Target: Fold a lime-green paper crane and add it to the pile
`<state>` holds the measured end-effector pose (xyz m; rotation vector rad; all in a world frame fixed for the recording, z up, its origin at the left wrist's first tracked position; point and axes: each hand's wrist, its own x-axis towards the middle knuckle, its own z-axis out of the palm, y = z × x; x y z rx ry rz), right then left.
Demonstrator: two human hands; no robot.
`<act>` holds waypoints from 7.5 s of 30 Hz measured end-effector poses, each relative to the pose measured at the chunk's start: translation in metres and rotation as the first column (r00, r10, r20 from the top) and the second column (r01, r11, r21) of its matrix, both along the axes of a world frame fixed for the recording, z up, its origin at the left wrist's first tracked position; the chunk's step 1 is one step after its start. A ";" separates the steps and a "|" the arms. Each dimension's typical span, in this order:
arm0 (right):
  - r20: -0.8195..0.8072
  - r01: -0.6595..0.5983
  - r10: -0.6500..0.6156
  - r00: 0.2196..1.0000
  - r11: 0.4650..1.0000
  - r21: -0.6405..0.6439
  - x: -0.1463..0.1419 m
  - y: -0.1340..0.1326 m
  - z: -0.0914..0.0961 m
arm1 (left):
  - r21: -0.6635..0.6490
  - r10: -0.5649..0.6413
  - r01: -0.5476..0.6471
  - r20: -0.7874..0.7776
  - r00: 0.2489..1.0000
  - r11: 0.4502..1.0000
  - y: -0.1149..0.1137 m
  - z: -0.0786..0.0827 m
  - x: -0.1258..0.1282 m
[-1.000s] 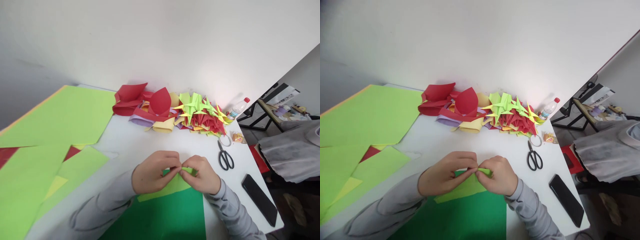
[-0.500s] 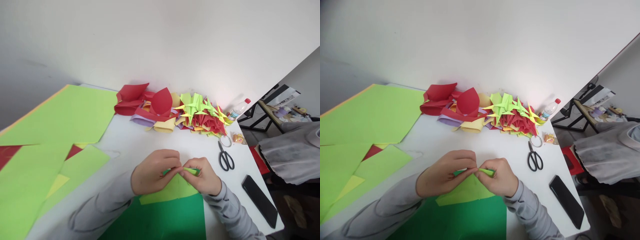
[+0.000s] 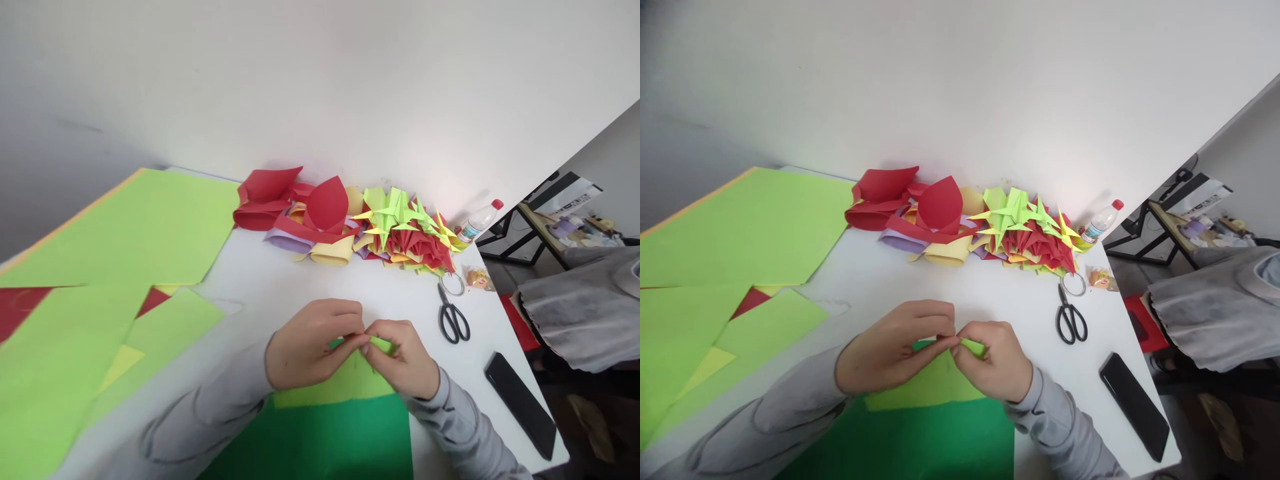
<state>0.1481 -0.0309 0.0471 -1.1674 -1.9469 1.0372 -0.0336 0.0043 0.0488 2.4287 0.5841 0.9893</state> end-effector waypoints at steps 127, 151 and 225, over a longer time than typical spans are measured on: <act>0.048 -0.093 0.099 0.994 0.989 -0.114 0.022 0.019 -0.006 | -0.683 0.211 -0.190 -0.053 0.976 0.706 0.001 0.000 0.005; -0.002 0.095 -0.096 0.995 0.990 -0.099 0.022 0.020 -0.005 | -0.622 0.306 -0.276 -0.060 0.950 0.733 0.002 0.004 0.001; -0.248 0.298 -0.324 0.913 0.944 -0.140 0.002 0.010 -0.016 | -0.904 0.414 0.361 0.427 0.804 0.230 -0.001 -0.015 0.025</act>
